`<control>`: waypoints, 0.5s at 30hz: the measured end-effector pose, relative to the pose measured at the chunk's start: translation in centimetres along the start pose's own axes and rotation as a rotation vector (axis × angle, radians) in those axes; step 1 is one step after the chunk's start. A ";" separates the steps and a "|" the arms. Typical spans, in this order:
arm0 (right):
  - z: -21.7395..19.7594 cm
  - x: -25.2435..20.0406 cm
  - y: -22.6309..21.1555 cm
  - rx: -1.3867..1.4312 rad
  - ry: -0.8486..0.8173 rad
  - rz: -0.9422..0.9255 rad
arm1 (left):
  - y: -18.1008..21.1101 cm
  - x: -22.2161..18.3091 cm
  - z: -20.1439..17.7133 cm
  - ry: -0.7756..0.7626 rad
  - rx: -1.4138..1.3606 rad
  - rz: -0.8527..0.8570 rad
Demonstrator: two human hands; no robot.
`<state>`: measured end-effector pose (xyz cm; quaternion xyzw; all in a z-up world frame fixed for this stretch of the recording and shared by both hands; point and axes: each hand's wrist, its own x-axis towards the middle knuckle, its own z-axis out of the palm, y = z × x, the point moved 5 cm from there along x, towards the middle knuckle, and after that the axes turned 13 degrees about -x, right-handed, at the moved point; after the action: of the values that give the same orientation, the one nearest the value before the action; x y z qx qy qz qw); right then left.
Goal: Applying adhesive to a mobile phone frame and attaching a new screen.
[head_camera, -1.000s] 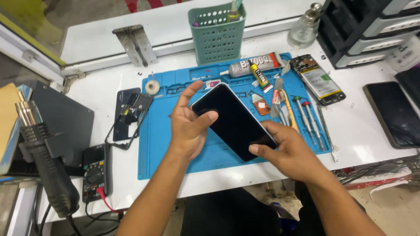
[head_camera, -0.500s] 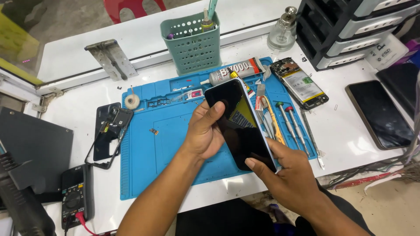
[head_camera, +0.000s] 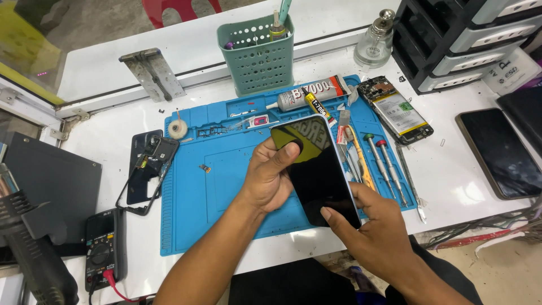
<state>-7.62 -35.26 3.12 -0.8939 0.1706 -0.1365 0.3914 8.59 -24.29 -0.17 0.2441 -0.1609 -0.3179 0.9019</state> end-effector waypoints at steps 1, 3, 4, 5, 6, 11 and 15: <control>0.0 0.0 -0.1 0.000 0.000 -0.001 | 0.0 -0.2 0.2 0.000 0.000 0.001; -0.1 0.1 0.0 0.018 0.000 0.036 | -0.3 -0.5 0.7 -0.034 -0.034 -0.042; -0.1 0.1 0.2 0.018 0.001 0.037 | -0.4 -0.6 0.8 -0.034 -0.035 -0.044; -0.1 0.1 0.3 0.001 0.003 0.023 | -0.4 -0.8 1.0 -0.046 0.007 -0.016; -0.1 0.1 0.5 -0.016 0.005 0.010 | -0.4 -0.9 1.2 -0.057 0.049 0.012; 0.3 0.6 1.4 -0.106 -0.024 0.048 | -0.6 -1.7 2.4 -0.086 0.048 0.005; 0.5 1.0 1.5 -0.048 -0.057 0.025 | -0.1 -2.4 3.3 -0.075 0.195 0.057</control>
<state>-6.85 -36.26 1.75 -0.9043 0.1737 -0.1021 0.3763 5.29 -23.89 2.14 0.3140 -0.2318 -0.2839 0.8758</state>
